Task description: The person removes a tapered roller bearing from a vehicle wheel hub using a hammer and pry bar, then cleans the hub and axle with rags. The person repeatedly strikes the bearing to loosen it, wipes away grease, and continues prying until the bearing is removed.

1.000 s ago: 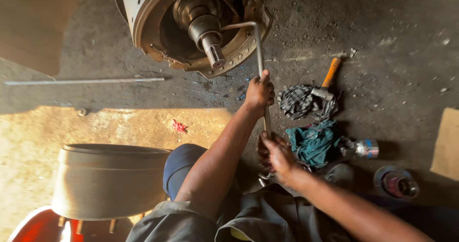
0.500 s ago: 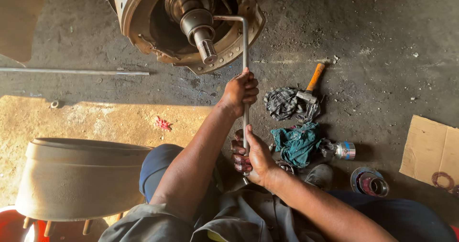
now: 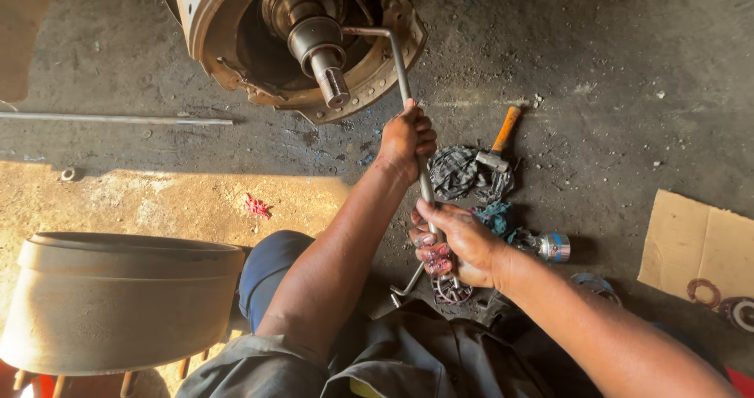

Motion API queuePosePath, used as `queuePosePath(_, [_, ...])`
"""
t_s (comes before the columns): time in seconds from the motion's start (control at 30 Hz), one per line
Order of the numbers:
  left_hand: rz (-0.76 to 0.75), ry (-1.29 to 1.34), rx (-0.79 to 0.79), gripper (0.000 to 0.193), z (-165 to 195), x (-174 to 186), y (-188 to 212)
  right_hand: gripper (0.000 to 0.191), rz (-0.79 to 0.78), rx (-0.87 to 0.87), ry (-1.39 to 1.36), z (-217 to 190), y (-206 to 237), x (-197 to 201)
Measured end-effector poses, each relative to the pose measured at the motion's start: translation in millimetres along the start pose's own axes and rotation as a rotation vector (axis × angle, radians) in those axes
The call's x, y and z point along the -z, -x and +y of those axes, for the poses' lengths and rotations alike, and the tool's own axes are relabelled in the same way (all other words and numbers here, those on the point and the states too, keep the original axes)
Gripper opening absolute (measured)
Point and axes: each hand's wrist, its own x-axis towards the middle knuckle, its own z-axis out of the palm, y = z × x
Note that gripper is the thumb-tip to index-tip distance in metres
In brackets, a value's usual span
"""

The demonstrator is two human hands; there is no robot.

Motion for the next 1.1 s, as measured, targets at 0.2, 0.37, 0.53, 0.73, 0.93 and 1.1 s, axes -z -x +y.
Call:
queuePosePath(0.2, [-0.226,0.181,0.074,0.034,-19.0,-6.3,32.2,0.011,0.087,0.002,0.094,-4.6,5.9,4.5])
queuePosePath(0.37, [-0.252,0.152,-0.110,0.047,-42.1,-10.5,20.9,0.007,0.187,0.023,0.233,-16.4,23.9,-16.9])
queuePosePath(0.53, [-0.293,0.397,-0.268,0.039,-41.9,-37.5,-19.7,0.023,0.318,0.041,0.524,-50.5,51.4,-48.7])
queuePosePath(0.73, [0.170,0.075,-0.372,0.037,-101.0,-77.9,-7.0,0.026,0.731,0.082,1.039,-40.7,67.8,10.6])
queuePosePath(0.93, [-0.060,0.147,-0.194,0.031,-90.8,-72.8,-20.1,0.023,0.698,0.172,0.615,-24.5,60.1,22.1])
queuePosePath(1.1, [-0.228,0.160,-0.007,0.037,-56.0,-32.5,-3.8,0.012,0.500,0.339,0.324,26.0,13.1,10.8])
